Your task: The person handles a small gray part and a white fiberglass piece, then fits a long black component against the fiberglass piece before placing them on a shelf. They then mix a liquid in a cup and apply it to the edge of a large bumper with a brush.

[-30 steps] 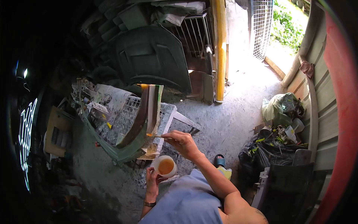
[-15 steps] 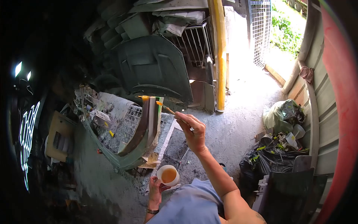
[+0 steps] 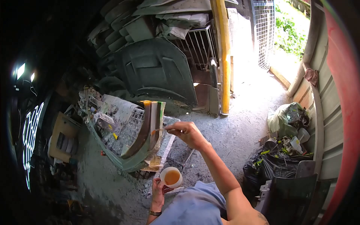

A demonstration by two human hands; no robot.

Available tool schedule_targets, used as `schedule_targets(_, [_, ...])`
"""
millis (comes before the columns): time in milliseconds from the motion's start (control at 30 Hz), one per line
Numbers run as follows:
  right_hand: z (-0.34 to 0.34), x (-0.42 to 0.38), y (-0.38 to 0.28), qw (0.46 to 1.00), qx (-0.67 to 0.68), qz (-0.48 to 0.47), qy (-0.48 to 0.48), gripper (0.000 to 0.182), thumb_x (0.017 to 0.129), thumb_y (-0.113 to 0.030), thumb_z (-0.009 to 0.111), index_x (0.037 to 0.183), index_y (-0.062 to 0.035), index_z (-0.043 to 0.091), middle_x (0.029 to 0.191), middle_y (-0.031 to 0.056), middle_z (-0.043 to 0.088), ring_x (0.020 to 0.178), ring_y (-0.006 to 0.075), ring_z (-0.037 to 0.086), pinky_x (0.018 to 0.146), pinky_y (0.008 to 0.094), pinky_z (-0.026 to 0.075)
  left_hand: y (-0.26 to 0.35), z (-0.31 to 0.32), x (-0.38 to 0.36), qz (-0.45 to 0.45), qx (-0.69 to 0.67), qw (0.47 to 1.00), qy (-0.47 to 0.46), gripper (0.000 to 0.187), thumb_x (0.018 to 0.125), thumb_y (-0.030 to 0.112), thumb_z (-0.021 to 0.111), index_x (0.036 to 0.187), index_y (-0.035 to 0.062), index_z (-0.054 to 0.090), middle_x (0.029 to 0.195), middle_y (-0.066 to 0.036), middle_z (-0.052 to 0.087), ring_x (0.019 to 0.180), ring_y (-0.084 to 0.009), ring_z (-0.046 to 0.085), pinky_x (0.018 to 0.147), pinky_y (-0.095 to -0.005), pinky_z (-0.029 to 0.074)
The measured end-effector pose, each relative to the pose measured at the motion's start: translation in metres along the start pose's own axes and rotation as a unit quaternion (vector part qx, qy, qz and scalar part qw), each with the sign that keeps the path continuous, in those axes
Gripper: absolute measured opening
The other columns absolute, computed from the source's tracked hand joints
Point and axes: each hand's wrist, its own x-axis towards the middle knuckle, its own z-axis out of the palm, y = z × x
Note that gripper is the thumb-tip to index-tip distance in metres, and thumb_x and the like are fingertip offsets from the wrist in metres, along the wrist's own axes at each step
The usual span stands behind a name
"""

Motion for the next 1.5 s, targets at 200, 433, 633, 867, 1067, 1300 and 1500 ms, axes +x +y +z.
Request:
schedule_targets(200, [-0.025, 0.048, 0.002, 0.994, 0.022, -0.079, 0.068, 0.022, 0.082, 0.002, 0.065, 0.102, -0.0047, 0.068, 0.087, 0.0079, 0.069, 0.077, 0.0136, 0.065, 0.068, 0.0242, 0.051, 0.001, 0.006, -0.001, -0.002, 0.003, 1.000, 0.012, 0.044, 0.084, 0.029, 0.065, 0.108, 0.0062, 0.035, 0.099, -0.010, 0.053, 0.079, -0.0195, 0.064, 0.067, -0.0363, 0.059])
schedule_targets(433, [0.029, 0.001, 0.012, 0.966, -0.058, -0.114, 0.223, 0.030, 0.079, 0.005, 0.067, 0.107, -0.0053, 0.067, 0.092, 0.0112, 0.069, 0.078, 0.0192, 0.066, 0.066, 0.0270, 0.051, -0.001, 0.007, -0.002, -0.004, -0.003, 1.000, 0.028, 0.044, 0.084, 0.028, 0.065, 0.109, 0.0060, 0.036, 0.096, -0.009, 0.053, 0.078, -0.0205, 0.064, 0.069, -0.0382, 0.059])
schedule_targets(633, [0.054, -0.044, 0.012, 0.981, -0.063, -0.076, 0.165, 0.034, 0.078, 0.004, 0.067, 0.110, -0.0075, 0.066, 0.095, 0.0111, 0.068, 0.078, 0.0245, 0.065, 0.067, 0.0323, 0.052, 0.002, 0.008, 0.001, -0.005, 0.002, 1.000, 0.020, 0.043, 0.085, 0.029, 0.065, 0.109, 0.0064, 0.036, 0.097, -0.008, 0.054, 0.078, -0.0195, 0.064, 0.069, -0.0376, 0.058])
schedule_targets(867, [0.033, -0.020, -0.016, 0.991, -0.132, -0.003, 0.014, 0.014, 0.084, -0.009, 0.064, 0.097, -0.0044, 0.064, 0.082, 0.0133, 0.066, 0.071, 0.0293, 0.064, 0.061, 0.0361, 0.051, -0.004, 0.005, 0.005, 0.010, 0.001, 1.000, 0.005, 0.043, 0.085, 0.030, 0.065, 0.108, 0.0063, 0.036, 0.097, -0.009, 0.053, 0.077, -0.0181, 0.063, 0.067, -0.0360, 0.059])
schedule_targets(1067, [0.016, 0.055, -0.045, 0.963, -0.256, -0.057, 0.069, 0.015, 0.084, -0.013, 0.061, 0.080, -0.0005, 0.052, 0.078, 0.0172, 0.062, 0.071, 0.0357, 0.061, 0.063, 0.0436, 0.049, -0.006, 0.001, 0.007, 0.011, -0.021, 1.000, 0.001, 0.040, 0.086, 0.025, 0.062, 0.108, 0.0052, 0.035, 0.098, -0.010, 0.050, 0.076, -0.0169, 0.061, 0.066, -0.0358, 0.060])
schedule_targets(1300, [-0.004, 0.077, -0.074, 0.938, -0.292, -0.110, 0.150, 0.010, 0.085, -0.009, 0.062, 0.091, -0.0022, 0.060, 0.079, 0.0148, 0.062, 0.069, 0.0321, 0.063, 0.060, 0.0388, 0.050, -0.007, -0.005, 0.005, 0.013, -0.034, 0.999, -0.005, 0.035, 0.086, 0.018, 0.059, 0.108, 0.0051, 0.034, 0.099, -0.010, 0.048, 0.079, -0.0184, 0.062, 0.066, -0.0365, 0.060])
schedule_targets(1500, [0.032, 0.008, -0.051, 0.924, -0.297, -0.187, 0.153, 0.028, 0.079, -0.003, 0.068, 0.106, -0.0053, 0.064, 0.089, 0.0086, 0.064, 0.073, 0.0223, 0.064, 0.060, 0.0320, 0.052, -0.007, -0.013, 0.007, 0.019, -0.026, 0.999, -0.024, 0.040, 0.087, 0.023, 0.062, 0.109, 0.0048, 0.034, 0.103, -0.010, 0.049, 0.085, -0.0195, 0.062, 0.068, -0.0362, 0.060])
